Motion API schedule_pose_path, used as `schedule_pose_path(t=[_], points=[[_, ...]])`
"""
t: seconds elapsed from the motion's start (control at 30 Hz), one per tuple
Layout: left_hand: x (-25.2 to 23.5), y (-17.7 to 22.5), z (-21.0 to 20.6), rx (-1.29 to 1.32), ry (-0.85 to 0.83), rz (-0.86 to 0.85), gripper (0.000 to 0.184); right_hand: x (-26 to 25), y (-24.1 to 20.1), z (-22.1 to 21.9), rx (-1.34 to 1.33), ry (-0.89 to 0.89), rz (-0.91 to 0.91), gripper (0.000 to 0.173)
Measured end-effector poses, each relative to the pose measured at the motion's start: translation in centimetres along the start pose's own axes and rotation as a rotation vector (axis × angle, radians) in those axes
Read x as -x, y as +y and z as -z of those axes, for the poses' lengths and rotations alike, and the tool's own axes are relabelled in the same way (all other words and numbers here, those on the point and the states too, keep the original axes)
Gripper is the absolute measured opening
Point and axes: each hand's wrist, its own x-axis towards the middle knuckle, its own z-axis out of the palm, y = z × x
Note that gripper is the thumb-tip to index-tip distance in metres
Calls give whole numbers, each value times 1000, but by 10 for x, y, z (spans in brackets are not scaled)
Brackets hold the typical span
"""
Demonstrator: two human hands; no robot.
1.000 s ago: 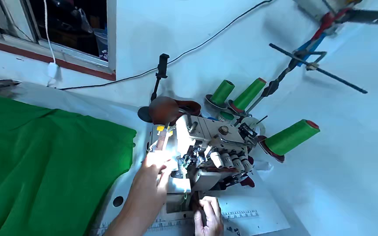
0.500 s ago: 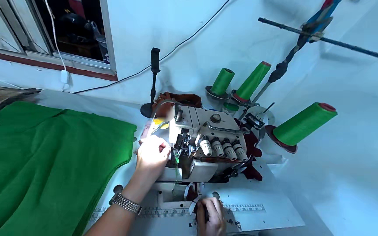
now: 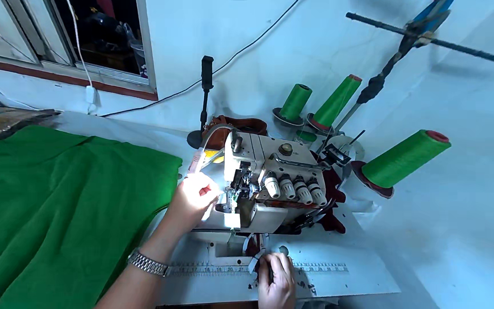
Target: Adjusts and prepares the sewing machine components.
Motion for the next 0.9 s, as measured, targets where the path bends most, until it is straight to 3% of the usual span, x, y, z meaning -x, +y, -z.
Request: schedule_pose_path(t=[0.13, 0.3, 0.6, 0.9], points=[[1, 4, -4, -5, 72, 16, 5, 0, 1, -1, 3, 11, 3, 20], [-3, 18, -8, -40, 0, 156, 7, 0, -1, -1, 2, 18, -4, 22], [-6, 38, -25, -174, 35, 256, 8, 2, 4, -3, -2, 38, 48, 22], [-7, 18, -16, -260, 50, 146, 15, 1, 1, -1, 12, 22, 12, 23]])
